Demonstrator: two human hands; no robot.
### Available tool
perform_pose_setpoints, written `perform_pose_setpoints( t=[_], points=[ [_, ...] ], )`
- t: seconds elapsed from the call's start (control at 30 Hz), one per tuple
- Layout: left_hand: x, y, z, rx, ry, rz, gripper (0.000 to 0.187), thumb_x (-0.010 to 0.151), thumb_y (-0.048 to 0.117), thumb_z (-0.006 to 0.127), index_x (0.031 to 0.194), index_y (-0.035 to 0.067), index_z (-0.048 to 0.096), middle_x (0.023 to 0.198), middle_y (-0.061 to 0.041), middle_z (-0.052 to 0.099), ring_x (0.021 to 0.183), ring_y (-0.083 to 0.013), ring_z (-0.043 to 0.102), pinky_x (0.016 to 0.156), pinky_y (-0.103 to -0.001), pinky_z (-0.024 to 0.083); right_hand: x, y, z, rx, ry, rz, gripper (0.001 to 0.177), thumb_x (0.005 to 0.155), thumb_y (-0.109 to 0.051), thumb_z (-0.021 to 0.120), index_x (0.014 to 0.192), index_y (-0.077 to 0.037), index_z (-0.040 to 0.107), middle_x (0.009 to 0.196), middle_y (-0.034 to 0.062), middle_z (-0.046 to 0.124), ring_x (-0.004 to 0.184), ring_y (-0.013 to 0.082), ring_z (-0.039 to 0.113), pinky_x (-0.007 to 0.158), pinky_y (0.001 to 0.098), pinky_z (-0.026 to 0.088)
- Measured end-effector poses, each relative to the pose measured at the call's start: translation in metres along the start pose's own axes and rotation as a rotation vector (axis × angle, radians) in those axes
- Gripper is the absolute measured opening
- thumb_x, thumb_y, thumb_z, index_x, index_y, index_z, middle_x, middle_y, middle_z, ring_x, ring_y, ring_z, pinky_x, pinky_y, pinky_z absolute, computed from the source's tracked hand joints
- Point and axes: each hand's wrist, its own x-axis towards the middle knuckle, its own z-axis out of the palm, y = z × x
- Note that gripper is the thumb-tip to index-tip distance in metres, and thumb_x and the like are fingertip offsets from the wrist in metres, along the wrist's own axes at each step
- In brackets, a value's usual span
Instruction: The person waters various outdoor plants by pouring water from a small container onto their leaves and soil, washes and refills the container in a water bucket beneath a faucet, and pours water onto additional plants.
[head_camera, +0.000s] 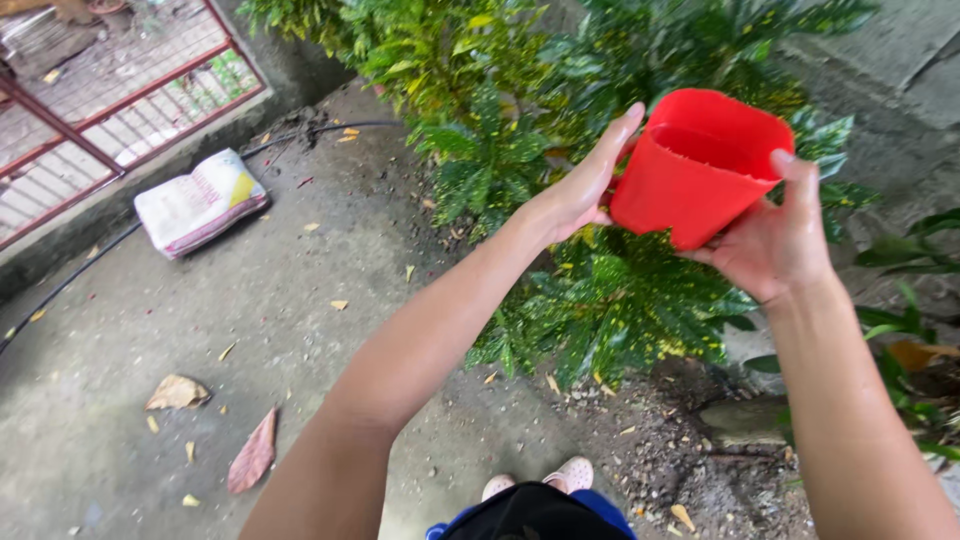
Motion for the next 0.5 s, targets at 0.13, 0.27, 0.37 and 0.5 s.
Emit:
perform_pose_setpoints(
  t=[0.13, 0.27, 0.37, 0.5],
  points=[
    [-0.017, -0.009, 0.003, -0.018, 0.0, 0.042, 0.112, 0.079, 0.09, 0.035, 0.163, 0.022, 0.008, 0.167, -0.007, 0.02, 0.146, -0.0353, 0.041, 0.108, -0.07, 0.039, -0.012, 0.007, 0.006, -0.027, -0.043, -0.034, 0.115, 0.067, -0.08, 0.063, 0.157, -0.013, 0.037, 0.16, 0.0103, 0.043, 0.143, 0.0344, 0.046, 0.11, 0.0579, 0.039],
    [-0.017, -0.021, -0.001, -0.001, 0.037, 0.056, 0.115, 0.075, 0.088, 0.035, 0.163, 0.02, 0.007, 0.167, -0.009, 0.018, 0.146, -0.0372, 0.039, 0.109, -0.07, 0.04, -0.011, 0.012, 0.004, -0.026, -0.102, -0.021, 0.114, 0.068, -0.08, 0.064, 0.158, -0.016, 0.037, 0.161, 0.0079, 0.043, 0.141, 0.0322, 0.046, 0.109, 0.054, 0.039],
    [-0.02, -0.03, -0.004, -0.021, 0.061, 0.066, 0.115, 0.079, 0.089, 0.035, 0.167, 0.019, 0.011, 0.159, -0.027, 0.035, 0.143, -0.0445, 0.048, 0.11, -0.067, 0.041, -0.005, 0.012, 0.001, -0.026, -0.139, -0.023, 0.113, 0.069, -0.08, 0.066, 0.158, -0.016, 0.037, 0.161, 0.0062, 0.042, 0.141, 0.028, 0.044, 0.108, 0.0489, 0.036],
    [-0.027, -0.031, 0.004, -0.018, 0.173, 0.078, 0.116, 0.081, 0.089, 0.035, 0.166, 0.015, 0.011, 0.159, -0.03, 0.036, 0.144, -0.0444, 0.047, 0.111, -0.067, 0.042, 0.002, 0.008, -0.009, -0.044, -0.171, 0.024, 0.111, 0.067, -0.078, 0.065, 0.156, -0.015, 0.04, 0.158, 0.0064, 0.045, 0.138, 0.0274, 0.046, 0.107, 0.0489, 0.038]
  ],
)
